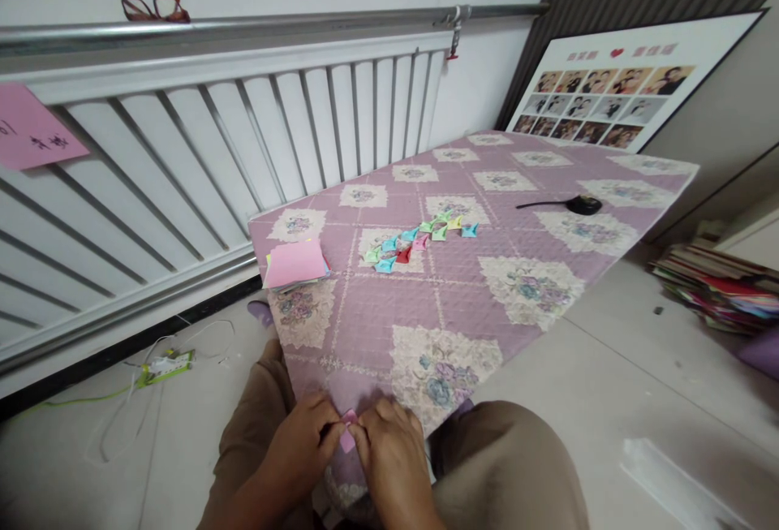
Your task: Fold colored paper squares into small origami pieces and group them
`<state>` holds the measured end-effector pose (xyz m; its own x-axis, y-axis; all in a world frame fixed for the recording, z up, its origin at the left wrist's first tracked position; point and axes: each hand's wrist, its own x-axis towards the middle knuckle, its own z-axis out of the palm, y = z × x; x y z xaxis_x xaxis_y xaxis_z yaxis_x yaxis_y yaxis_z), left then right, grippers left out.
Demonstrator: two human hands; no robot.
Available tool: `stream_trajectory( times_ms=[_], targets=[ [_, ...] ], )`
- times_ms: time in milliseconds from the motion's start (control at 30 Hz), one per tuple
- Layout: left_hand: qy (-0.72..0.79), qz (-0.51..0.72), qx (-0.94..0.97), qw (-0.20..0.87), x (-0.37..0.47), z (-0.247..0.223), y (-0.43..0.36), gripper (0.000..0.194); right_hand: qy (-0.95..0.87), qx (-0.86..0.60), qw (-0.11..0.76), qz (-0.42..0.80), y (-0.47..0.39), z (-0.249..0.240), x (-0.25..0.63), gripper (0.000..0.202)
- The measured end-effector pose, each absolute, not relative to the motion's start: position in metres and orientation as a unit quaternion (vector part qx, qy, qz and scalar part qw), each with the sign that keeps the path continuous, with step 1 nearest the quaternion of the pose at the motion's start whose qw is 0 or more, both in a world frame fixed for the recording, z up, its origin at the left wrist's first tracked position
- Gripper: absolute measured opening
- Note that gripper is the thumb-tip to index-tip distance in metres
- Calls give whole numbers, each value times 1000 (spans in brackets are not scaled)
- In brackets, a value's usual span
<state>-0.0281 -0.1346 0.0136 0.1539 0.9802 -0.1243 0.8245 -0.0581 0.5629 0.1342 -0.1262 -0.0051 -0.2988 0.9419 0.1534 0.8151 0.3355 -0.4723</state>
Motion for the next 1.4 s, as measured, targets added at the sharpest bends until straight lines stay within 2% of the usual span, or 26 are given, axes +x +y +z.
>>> stream_trajectory(
  times_ms=[333,567,1067,1400],
  targets=[
    [643,103,710,267,-27,10,-126,19,-782,-563,225,144,-123,-7,133,23],
    [659,74,699,269,-26,16,-122,11,-774,-580,206,150,-121,-5,132,22],
    [656,23,703,273,-23,20,-118,12,-779,-587,185,119,-120,-8,130,23],
    [660,-2,689,298,-25,23,-114,8,-764,-595,208,140,-120,-9,132,21]
  ],
)
